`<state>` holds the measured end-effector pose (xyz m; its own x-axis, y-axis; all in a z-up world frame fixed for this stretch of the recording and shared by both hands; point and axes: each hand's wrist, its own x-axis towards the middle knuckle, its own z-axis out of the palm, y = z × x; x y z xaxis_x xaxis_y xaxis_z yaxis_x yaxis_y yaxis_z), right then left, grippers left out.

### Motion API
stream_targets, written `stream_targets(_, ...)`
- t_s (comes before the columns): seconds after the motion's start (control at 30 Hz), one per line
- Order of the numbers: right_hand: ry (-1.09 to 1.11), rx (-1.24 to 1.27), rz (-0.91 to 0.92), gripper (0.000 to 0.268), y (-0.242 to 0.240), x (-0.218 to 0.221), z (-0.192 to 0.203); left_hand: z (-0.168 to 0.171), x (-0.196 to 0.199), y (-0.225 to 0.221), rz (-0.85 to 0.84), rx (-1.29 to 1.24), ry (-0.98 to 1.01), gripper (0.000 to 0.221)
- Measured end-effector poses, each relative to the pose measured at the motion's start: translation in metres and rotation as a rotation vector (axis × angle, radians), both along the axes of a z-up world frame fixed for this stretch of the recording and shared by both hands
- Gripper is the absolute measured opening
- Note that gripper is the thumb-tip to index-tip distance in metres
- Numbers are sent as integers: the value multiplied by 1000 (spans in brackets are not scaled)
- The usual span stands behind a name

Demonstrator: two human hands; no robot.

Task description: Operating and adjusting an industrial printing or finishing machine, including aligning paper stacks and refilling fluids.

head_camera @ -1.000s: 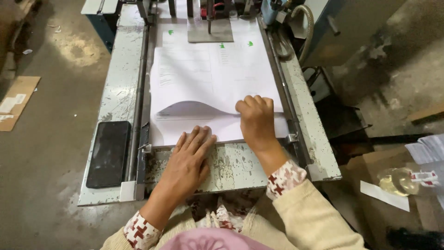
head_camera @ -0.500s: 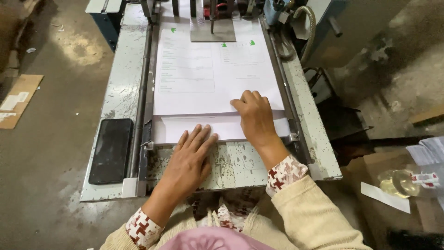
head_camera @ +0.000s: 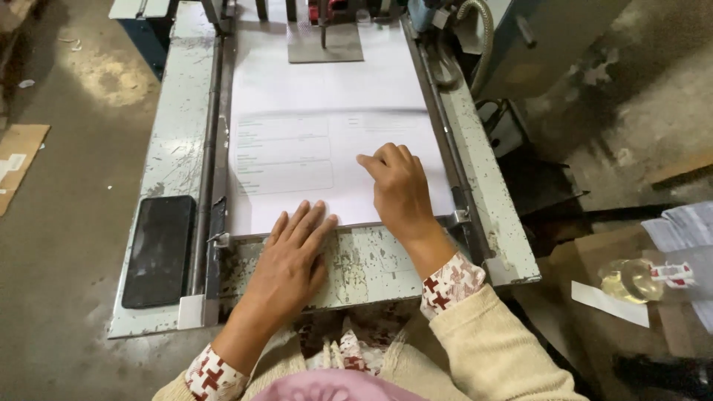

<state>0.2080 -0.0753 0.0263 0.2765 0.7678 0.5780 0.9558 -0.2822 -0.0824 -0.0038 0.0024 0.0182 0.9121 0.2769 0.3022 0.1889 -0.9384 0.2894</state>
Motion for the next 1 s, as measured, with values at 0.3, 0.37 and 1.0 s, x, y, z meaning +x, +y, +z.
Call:
stream_targets(0.3, 114, 37, 151, 38, -19, -23, -6, -4, 3, 0, 7, -13, -21, 58)
stream_targets(0.37, 170, 35, 210, 37, -25, -31, -6, -5, 3, -1, 20, 7, -7, 58)
stream_targets(1.0, 245, -80, 204, 28, -49, -50, -30, -17, -4, 4, -12, -68, -84, 54)
